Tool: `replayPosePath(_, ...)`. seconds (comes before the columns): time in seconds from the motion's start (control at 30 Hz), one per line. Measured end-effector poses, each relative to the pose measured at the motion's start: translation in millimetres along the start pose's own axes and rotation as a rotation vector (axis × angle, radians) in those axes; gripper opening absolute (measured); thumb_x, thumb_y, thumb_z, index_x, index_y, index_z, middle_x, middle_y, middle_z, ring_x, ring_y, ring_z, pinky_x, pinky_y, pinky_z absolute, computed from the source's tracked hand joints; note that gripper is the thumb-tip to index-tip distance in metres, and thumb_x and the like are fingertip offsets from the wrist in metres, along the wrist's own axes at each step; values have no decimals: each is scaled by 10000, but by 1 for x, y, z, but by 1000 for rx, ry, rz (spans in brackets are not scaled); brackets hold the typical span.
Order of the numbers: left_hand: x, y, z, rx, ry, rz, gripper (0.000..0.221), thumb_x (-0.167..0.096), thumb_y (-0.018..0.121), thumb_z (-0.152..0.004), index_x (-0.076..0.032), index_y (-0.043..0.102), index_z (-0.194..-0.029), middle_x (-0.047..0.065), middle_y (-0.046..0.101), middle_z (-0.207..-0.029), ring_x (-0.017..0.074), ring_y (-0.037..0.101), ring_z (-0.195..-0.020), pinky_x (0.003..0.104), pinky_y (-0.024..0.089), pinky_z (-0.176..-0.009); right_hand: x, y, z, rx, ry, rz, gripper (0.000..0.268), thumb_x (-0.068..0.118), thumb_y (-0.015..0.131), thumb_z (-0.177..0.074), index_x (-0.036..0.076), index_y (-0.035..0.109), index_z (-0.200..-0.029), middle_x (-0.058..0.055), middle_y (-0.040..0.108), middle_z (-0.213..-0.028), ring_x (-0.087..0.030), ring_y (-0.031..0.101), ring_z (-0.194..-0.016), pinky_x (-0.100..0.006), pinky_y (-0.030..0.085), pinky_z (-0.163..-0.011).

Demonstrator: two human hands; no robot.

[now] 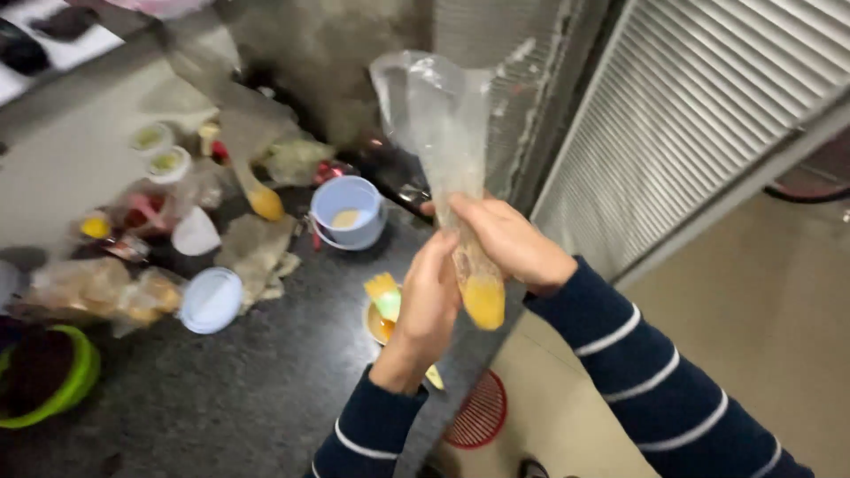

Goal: Whisking eggs in a bowl and then using a piping bag to apply the egg wash onto ham slices on a baking tray.

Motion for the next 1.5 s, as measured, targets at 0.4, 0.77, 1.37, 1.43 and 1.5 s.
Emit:
replayPosePath(0.4, 178, 79, 94, -289, -46, -119, 230, -298, 585, -950, -145, 540, -784, 104, 644, -706, 286, 728, -714, 376, 580, -698, -186, -66, 56, 266, 428, -182, 381, 399, 680, -991, 36, 796, -1001, -264, 836, -960, -261, 490, -235, -416, 401, -123)
replayPosePath(0.77, 160, 110, 208, -449, -81, -105, 161, -221, 655, -950, -69, 651, -898, 176, 774, -887, 322, 775, -852, 454, 635, -826, -165, 10, 93, 600, -12, 96, 439, 492, 664, -987, 152, 874, -806, -29, 751, -745, -170, 615, -697, -342, 490, -644)
replayPosePath(1.37, 46, 26, 277, -322, 494, 631, 759, -610, 400, -1222, -229, 317, -571, -2, 252, -434, 190, 405, -463, 392, 567, -854, -116, -1, 255, 503, -294, -219, 174, 162, 843, -1028, 58, 905, -1154, -56, 902, -963, -113, 753, -938, -357, 664, -952)
replayPosePath(1.43, 45, 21, 275, -308, 490, 637, 754, -597, 396, -1224, -232, 329, -567, 0, 256, -432, 195, 417, -465, 394, 573, -869, -112, 3, 265, 481, -310, -251, 143, 144, 841, -1025, 56, 904, -1118, -56, 888, -909, -109, 750, -906, -354, 662, -934)
replayPosePath(1.5, 45, 18, 276, -296, 489, 639, 751, -584, 392, -1226, -235, 342, -563, 3, 260, -430, 200, 429, -466, 396, 579, -883, -106, 7, 274, 462, -326, -285, 115, 127, 839, -1022, 53, 903, -1083, -56, 875, -855, -106, 747, -873, -351, 661, -916)
Point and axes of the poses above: each hand's wrist, its own z-axis away from the middle knuckle, its own y-axis out of the palm, x = y × z, the point moved 8 cm from there along -z, towards the middle knuckle
